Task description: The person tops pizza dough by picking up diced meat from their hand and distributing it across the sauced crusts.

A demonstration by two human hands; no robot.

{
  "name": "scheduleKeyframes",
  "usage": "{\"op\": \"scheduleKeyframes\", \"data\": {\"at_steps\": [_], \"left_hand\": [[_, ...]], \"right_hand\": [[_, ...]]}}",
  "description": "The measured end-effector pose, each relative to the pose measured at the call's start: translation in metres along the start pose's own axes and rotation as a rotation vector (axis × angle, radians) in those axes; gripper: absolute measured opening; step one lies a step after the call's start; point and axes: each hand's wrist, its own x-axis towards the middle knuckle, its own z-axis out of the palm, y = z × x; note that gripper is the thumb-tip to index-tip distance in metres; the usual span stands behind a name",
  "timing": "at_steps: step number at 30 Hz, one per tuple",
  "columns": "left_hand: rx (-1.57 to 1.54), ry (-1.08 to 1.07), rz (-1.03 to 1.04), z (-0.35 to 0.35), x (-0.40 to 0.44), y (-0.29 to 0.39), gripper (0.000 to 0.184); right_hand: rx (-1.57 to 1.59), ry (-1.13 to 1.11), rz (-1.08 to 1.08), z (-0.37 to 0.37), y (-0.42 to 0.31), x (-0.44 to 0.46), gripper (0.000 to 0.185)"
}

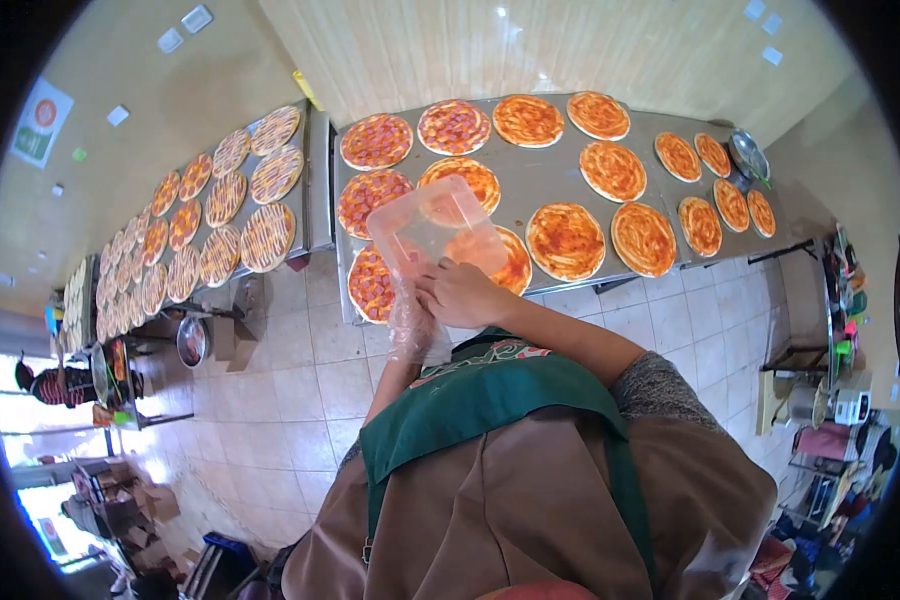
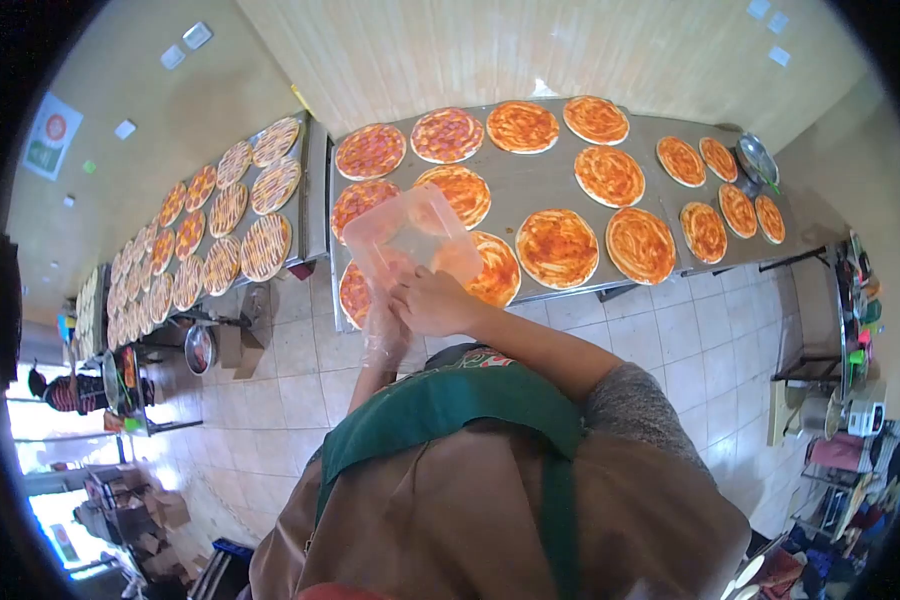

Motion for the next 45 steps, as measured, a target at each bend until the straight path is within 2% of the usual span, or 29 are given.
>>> {"op": "scheduleKeyframes", "data": {"at_steps": [3,6,9,12,16,18,20,24,27,29,30,32,35,39,42,45], "left_hand": [[-0.015,0.005,-0.020,0.017,-0.003,0.001,0.062],[-0.009,0.030,-0.060,0.047,-0.004,0.013,0.056],[-0.066,0.004,-0.168,0.061,0.010,0.010,0.051],[-0.107,-0.014,-0.343,0.077,0.030,0.003,0.047],[-0.147,-0.109,-0.440,0.111,0.069,-0.020,0.046],[-0.166,-0.075,-0.492,0.130,0.082,-0.033,0.047],[-0.210,-0.103,-0.547,0.140,0.100,-0.048,0.049],[-0.168,-0.071,-0.504,0.161,0.122,-0.074,0.049],[-0.093,-0.084,-0.355,0.177,0.128,-0.081,0.056],[-0.129,-0.157,-0.238,0.189,0.130,-0.086,0.063],[-0.050,-0.095,-0.239,0.182,0.136,-0.093,0.072],[-0.072,-0.064,-0.233,0.188,0.138,-0.096,0.073],[-0.070,-0.062,-0.205,0.197,0.140,-0.102,0.076],[-0.085,-0.079,-0.168,0.203,0.146,-0.114,0.077],[-0.060,-0.038,-0.161,0.205,0.148,-0.117,0.078],[-0.020,0.021,-0.155,0.218,0.145,-0.114,0.081]], "right_hand": [[-0.033,-0.159,0.072,-0.009,0.004,-0.006,0.033],[0.030,-0.167,0.051,-0.015,0.017,-0.009,0.032],[0.041,-0.190,0.132,-0.030,0.027,-0.013,0.033],[-0.135,0.019,0.068,-0.048,0.039,-0.023,0.030],[-0.012,0.213,0.041,-0.075,0.090,-0.038,0.027],[-0.001,0.260,0.043,-0.085,0.113,-0.044,0.027],[0.003,0.246,0.091,-0.091,0.138,-0.049,0.028],[0.079,0.113,0.196,-0.106,0.178,-0.053,0.032],[0.297,0.020,0.300,-0.113,0.198,-0.053,0.037],[0.848,0.133,0.558,-0.102,0.220,-0.048,0.036],[1.123,0.188,0.700,-0.097,0.231,-0.046,0.035],[1.374,0.169,0.741,-0.112,0.270,-0.045,0.034],[1.734,0.056,0.821,-0.141,0.289,-0.037,0.031],[1.720,-0.101,0.789,-0.147,0.295,-0.033,0.031],[1.736,-0.113,0.819,-0.143,0.307,-0.036,0.029],[1.516,0.022,0.780,-0.138,0.307,-0.037,0.026]]}}
